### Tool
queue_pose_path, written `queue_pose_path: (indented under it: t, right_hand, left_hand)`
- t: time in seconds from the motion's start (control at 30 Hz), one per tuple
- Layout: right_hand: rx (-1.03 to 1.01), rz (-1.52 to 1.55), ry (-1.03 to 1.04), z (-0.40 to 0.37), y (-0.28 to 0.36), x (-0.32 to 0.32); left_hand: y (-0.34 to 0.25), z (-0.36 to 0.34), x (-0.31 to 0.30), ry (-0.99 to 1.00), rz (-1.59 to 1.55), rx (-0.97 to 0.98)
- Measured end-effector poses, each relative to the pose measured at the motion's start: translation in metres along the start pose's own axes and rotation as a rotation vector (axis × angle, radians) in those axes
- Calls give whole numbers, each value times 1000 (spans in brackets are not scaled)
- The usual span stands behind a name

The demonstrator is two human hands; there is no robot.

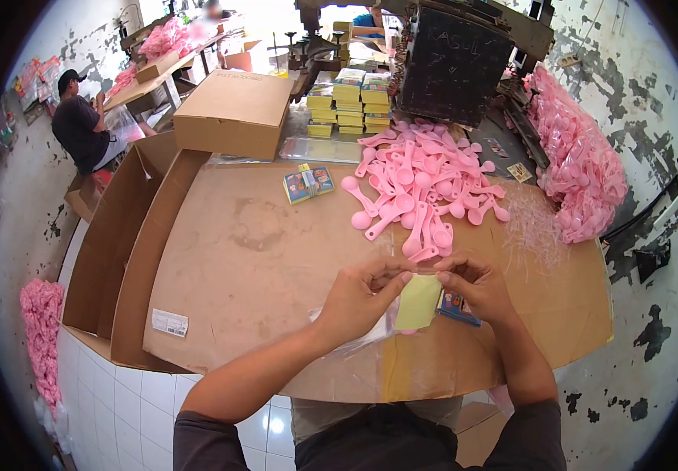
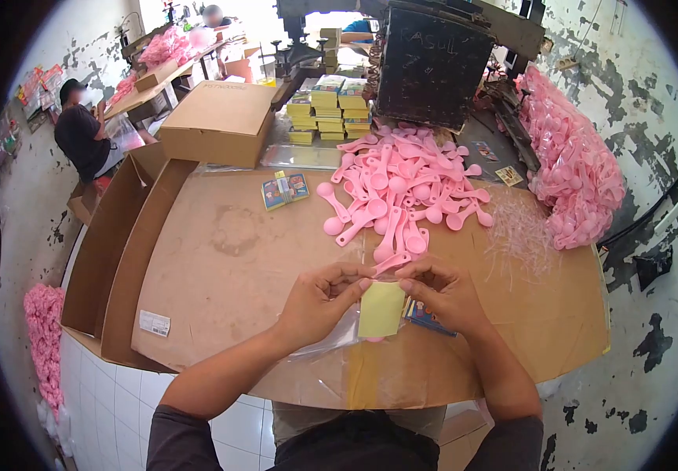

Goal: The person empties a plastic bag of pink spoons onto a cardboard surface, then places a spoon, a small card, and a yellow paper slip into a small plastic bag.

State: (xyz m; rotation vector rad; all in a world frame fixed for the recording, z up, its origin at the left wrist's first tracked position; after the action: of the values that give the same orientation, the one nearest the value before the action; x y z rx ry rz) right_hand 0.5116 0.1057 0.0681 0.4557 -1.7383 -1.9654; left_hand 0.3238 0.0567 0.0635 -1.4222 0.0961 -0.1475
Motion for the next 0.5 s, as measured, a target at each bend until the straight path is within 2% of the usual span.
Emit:
queue_pose_path:
  t: [0.4,0.5]
  right_hand:
    - [-31,3,11,0,6,4]
    - [30,7,-23,-1,2,1]
  left_hand:
    - [0,0,-1,5,21,6]
    - [2,1,-1,4,-11,-7]
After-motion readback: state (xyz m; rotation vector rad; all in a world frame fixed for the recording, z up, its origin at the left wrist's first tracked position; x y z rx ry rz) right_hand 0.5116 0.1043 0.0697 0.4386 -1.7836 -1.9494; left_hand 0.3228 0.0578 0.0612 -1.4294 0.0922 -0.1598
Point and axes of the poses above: each hand's wrist, its own z-axis towards the middle knuckle, its own x-axis out of the palm, y = z × x, the point moved 8 cm from there along z, towards the middle knuckle, and after that the axes turned 6 degrees about z, right-handed, at the moved point
